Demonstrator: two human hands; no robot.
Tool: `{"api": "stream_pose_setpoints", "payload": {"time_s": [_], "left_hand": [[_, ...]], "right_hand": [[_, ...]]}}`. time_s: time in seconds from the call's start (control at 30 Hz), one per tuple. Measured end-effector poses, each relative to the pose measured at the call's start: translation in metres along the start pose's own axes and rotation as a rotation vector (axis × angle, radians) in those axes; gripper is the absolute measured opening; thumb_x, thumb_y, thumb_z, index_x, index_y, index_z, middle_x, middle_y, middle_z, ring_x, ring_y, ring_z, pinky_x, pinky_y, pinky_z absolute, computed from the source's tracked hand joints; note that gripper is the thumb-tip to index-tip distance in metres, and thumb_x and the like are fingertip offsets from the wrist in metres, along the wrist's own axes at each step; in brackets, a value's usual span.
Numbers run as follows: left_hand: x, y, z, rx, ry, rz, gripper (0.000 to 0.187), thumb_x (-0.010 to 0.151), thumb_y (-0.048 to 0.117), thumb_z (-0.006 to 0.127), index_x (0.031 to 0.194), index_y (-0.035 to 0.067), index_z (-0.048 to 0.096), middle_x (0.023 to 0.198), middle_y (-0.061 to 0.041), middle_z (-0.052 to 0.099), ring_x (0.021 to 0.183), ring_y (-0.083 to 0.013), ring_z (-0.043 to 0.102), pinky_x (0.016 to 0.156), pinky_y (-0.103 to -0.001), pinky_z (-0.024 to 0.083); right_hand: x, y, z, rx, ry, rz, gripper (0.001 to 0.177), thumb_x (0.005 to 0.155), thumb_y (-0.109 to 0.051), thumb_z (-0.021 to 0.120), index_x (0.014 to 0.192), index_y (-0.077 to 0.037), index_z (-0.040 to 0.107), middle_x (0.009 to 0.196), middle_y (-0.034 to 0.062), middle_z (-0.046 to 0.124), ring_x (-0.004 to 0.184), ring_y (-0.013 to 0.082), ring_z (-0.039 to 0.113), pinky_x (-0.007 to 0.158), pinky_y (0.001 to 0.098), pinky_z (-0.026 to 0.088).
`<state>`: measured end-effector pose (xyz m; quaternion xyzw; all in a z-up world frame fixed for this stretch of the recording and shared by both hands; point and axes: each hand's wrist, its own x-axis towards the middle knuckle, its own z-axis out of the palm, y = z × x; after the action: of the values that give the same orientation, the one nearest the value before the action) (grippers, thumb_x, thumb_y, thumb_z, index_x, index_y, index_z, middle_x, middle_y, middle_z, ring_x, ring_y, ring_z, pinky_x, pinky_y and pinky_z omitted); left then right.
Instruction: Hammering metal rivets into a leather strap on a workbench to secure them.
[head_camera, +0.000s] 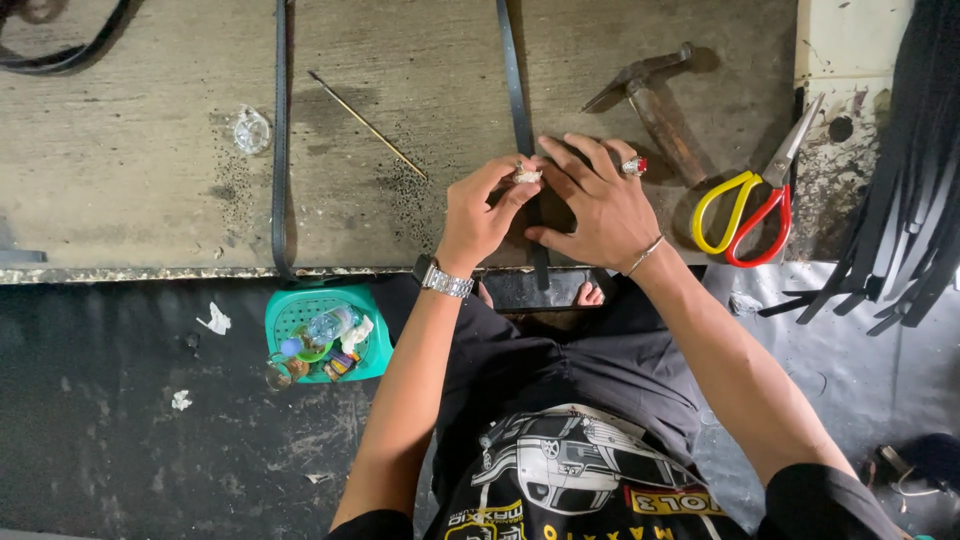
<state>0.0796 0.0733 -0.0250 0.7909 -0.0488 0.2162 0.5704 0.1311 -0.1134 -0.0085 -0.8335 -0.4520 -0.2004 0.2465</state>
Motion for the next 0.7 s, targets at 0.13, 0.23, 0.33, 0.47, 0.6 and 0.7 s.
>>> {"api": "stream_pose_setpoints", "payload": {"time_s": [0.13, 0.23, 0.33, 0.47, 0.6, 0.7], "left_hand": [[-0.002, -0.005, 0.000, -0.060, -0.048, -0.031, 0.018, 0.094, 0.020, 0.079, 0.109, 0.013, 0.073, 0.089, -0.009, 0.078, 0.087, -0.0269, 0.077, 0.073, -0.035, 0.064], [0.002, 0.004, -0.008, 0.044, -0.196, 0.028, 0.034, 0.102, 0.037, 0.063, 0.113, 0.006, 0.068, 0.108, -0.006, 0.077, 0.089, -0.0173, 0.079, 0.076, -0.025, 0.066], [0.006, 0.010, -0.005, -0.042, -0.220, 0.009, 0.027, 0.103, 0.031, 0.063, 0.112, 0.006, 0.065, 0.105, -0.009, 0.077, 0.094, -0.0211, 0.080, 0.075, -0.023, 0.067], [-0.001, 0.006, 0.002, -0.158, -0.078, -0.124, 0.019, 0.096, 0.026, 0.077, 0.111, 0.016, 0.072, 0.090, -0.012, 0.078, 0.094, -0.0284, 0.076, 0.081, -0.036, 0.062], [-0.001, 0.001, 0.002, -0.148, -0.096, -0.132, 0.021, 0.095, 0.027, 0.077, 0.111, 0.016, 0.071, 0.089, -0.012, 0.078, 0.092, -0.0308, 0.076, 0.080, -0.040, 0.062], [0.001, -0.001, 0.001, -0.114, -0.103, -0.092, 0.020, 0.098, 0.032, 0.074, 0.112, 0.019, 0.071, 0.088, -0.012, 0.079, 0.094, -0.0322, 0.075, 0.077, -0.040, 0.062]], "right_hand": [[-0.011, 0.025, -0.013, -0.053, 0.172, 0.029, 0.035, 0.097, -0.023, 0.069, 0.128, -0.008, 0.073, 0.132, 0.0101, 0.070, 0.122, 0.0326, 0.061, 0.100, 0.0508, 0.038], [-0.010, 0.040, -0.035, -0.387, 0.038, 0.497, 0.050, 0.108, -0.049, 0.046, 0.129, -0.008, 0.064, 0.122, 0.0117, 0.056, 0.110, 0.0290, 0.042, 0.092, 0.0455, 0.035], [-0.026, 0.066, -0.029, -0.509, -0.246, 0.564, 0.055, 0.096, -0.055, 0.080, 0.114, -0.004, 0.070, 0.118, 0.0135, 0.046, 0.109, 0.0334, 0.050, 0.075, 0.0551, 0.056], [-0.041, 0.080, -0.022, -0.570, -0.302, 0.608, 0.041, 0.106, -0.046, 0.062, 0.119, -0.008, 0.056, 0.099, 0.0095, 0.058, 0.086, 0.0358, 0.066, 0.068, 0.0512, 0.052], [-0.030, 0.067, -0.055, 0.031, -0.209, 0.682, 0.042, 0.108, -0.041, 0.065, 0.115, 0.000, 0.058, 0.079, 0.0219, 0.062, 0.079, 0.0540, 0.065, 0.065, 0.0582, 0.042], [-0.026, 0.030, -0.075, 0.090, -0.090, 0.495, 0.034, 0.109, -0.037, 0.066, 0.114, -0.004, 0.063, 0.072, 0.0171, 0.057, 0.071, 0.0463, 0.065, 0.061, 0.0429, 0.049]]}}
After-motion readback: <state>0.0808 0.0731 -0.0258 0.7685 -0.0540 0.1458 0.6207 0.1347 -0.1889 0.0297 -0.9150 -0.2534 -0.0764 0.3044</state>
